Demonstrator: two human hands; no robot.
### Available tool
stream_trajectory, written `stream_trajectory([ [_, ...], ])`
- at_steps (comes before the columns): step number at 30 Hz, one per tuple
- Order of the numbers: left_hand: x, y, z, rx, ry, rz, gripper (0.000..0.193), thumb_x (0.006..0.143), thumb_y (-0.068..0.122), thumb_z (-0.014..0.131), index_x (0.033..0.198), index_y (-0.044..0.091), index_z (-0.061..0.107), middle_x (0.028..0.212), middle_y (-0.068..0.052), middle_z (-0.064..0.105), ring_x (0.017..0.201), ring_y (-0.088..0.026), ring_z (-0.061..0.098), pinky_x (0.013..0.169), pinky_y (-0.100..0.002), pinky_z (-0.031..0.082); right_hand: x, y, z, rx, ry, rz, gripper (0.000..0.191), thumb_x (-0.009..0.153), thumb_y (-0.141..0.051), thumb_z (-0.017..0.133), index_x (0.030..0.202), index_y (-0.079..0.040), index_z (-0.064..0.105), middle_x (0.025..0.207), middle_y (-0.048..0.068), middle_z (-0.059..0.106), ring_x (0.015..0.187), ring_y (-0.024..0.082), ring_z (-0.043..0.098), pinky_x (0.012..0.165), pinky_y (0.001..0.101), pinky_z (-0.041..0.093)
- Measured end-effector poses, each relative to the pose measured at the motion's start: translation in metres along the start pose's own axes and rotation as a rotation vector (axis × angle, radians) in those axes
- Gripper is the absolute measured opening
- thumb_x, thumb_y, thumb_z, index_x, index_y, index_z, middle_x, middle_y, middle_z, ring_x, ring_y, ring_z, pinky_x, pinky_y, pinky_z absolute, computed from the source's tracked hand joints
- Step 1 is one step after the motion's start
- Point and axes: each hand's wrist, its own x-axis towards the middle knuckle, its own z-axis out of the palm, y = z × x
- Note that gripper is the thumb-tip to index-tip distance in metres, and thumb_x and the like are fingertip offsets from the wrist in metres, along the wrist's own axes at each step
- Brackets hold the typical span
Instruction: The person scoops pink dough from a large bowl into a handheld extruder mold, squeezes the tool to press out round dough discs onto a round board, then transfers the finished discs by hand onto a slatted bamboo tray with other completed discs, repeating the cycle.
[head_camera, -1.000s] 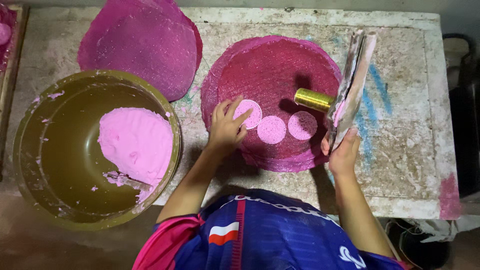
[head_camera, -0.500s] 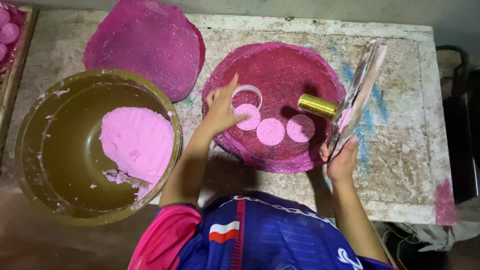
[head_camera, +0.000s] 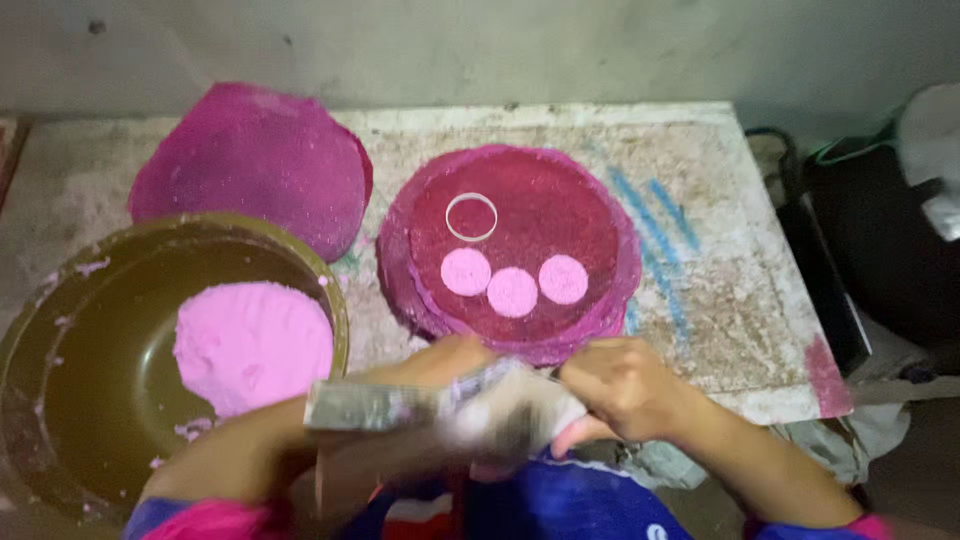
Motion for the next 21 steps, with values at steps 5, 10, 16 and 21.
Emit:
stream_trajectory([
  [5,-0.056,0.059,-0.012,0.143,-0.191,-0.182,0.027,0.075,0.022,0.072,0.1,0.013,0.067,0.081,-0.011,0.072,0.073,-0.03,0.074,0.062,-0.042,0.055,0.068,-0.003,-0.015,0.067,-0.164,-0.334,0.061,0.08,-0.064,0.069,0.087,-0.004,0.059,0.071,0.011,0.055,0.064,0.035,0.058,0.055,0.0459,0.043],
  [10,-0.127,0.088,-0.007,0.559,-0.247,-0.364,0.029,0.091,0.021,0.063,0.119,0.021,0.066,0.08,-0.014,0.071,0.074,-0.038,0.07,0.062,-0.051,0.051,0.096,-0.046,0.015,0.51,-0.497,-0.228,0.05,0.103,-0.053,0.061,0.086,-0.006,0.055,0.078,0.012,0.058,0.077,0.038,0.062,0.065,0.0491,0.045],
  [16,-0.251,0.035,0.006,0.451,0.233,-0.413,0.018,0.093,0.018,0.066,0.11,0.019,0.071,0.077,-0.011,0.072,0.07,-0.031,0.073,0.06,-0.044,0.056,0.126,-0.064,0.058,0.894,-0.564,-0.183,0.05,0.11,-0.05,0.056,0.089,-0.004,0.058,0.082,0.013,0.059,0.08,0.037,0.064,0.069,0.0466,0.046],
  [21,-0.36,-0.014,-0.032,0.281,0.951,-0.713,0.022,0.094,0.02,0.069,0.115,0.013,0.07,0.083,-0.012,0.071,0.074,-0.028,0.071,0.063,-0.042,0.055,0.175,-0.054,0.046,0.382,-0.277,-0.331,0.028,0.088,-0.036,0.067,0.085,-0.008,0.064,0.077,0.008,0.06,0.071,0.029,0.064,0.061,0.0422,0.046],
])
